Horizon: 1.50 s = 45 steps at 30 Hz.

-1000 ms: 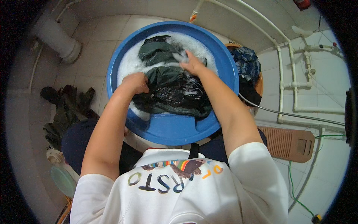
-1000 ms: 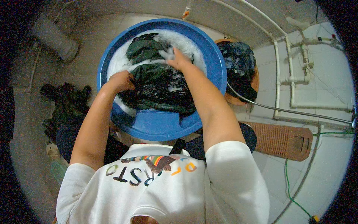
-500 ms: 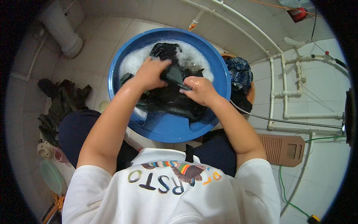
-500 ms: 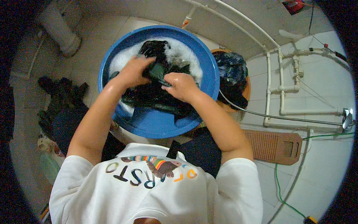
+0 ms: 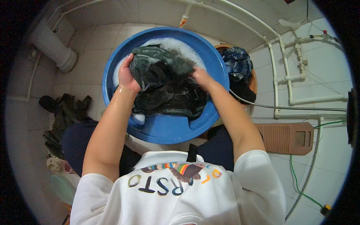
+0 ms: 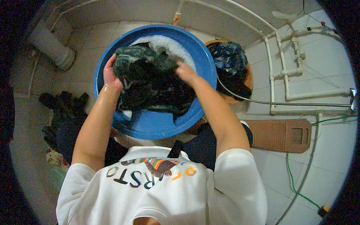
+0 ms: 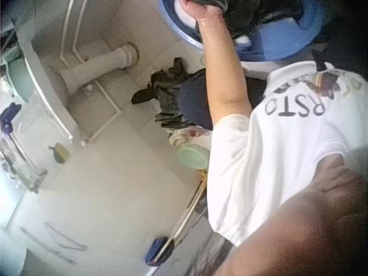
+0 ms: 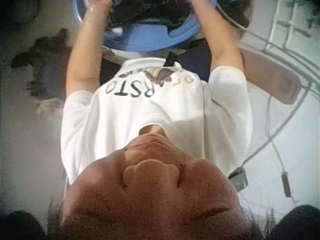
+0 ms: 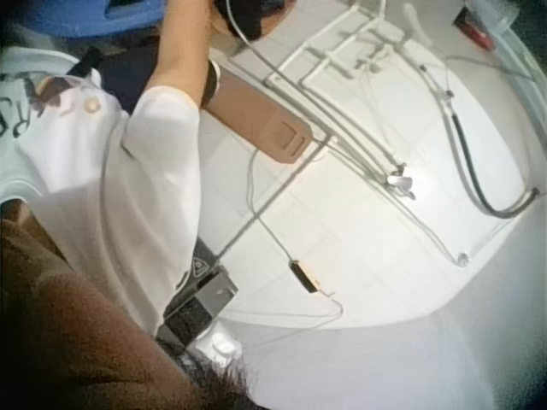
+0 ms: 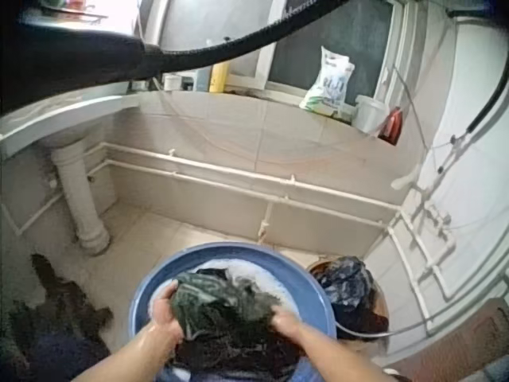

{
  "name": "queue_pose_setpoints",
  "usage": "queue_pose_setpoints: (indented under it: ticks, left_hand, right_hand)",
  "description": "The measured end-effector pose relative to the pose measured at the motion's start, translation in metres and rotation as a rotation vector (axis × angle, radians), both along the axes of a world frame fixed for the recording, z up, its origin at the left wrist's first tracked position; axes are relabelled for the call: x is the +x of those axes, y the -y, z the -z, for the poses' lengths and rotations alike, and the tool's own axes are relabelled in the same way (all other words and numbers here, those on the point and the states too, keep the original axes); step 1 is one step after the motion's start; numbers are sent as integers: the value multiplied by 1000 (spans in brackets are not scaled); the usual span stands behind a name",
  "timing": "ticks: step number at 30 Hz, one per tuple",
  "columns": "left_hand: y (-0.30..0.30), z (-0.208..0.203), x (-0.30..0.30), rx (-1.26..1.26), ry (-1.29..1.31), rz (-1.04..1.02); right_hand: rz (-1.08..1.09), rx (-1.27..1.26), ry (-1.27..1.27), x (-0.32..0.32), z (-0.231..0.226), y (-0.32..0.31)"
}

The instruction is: The person hand washes a dark garment in a blue plastic basin filled with soapy water. They repeatedly submerge, scrub, and wring the fabric with both hands, occasionally lifting it to inspect or reposition it within the basin.

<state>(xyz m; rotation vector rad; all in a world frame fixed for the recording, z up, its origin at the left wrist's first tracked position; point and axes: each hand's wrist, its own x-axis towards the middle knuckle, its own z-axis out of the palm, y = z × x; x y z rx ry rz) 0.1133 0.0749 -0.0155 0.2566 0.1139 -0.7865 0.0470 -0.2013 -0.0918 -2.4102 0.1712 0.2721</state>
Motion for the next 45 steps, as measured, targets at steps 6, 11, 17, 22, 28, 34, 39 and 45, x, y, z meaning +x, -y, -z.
queue_pose_setpoints:
  ticks: [6,11,17,22,28,34,39,45]
  left_hand:
    - [26,59,-15,278,-225,107]
    - [35,58,-13,352,-184,131]
    - [49,57,-12,643,28,-118]
    - [40,75,-5,364,-109,18]
    - [43,45,-18,345,-158,-117]
    - [28,90,-15,-135,74,221]
    - [63,54,-40,765,-99,-139]
    - [37,106,-29,523,227,14]
  right_hand:
    - [883,708,54,31,-13,6]
    - [316,-256,45,20,24,-15]
    - [245,-230,-525,33,117,35]
    - [685,426,311,41,68,-13]
    - [-162,45,723,-1,-51,-122]
    - [-186,9,859,-18,-61,-166]
    - [290,-16,697,9,-23,-135]
    - [-2,92,695,-19,-46,-162]
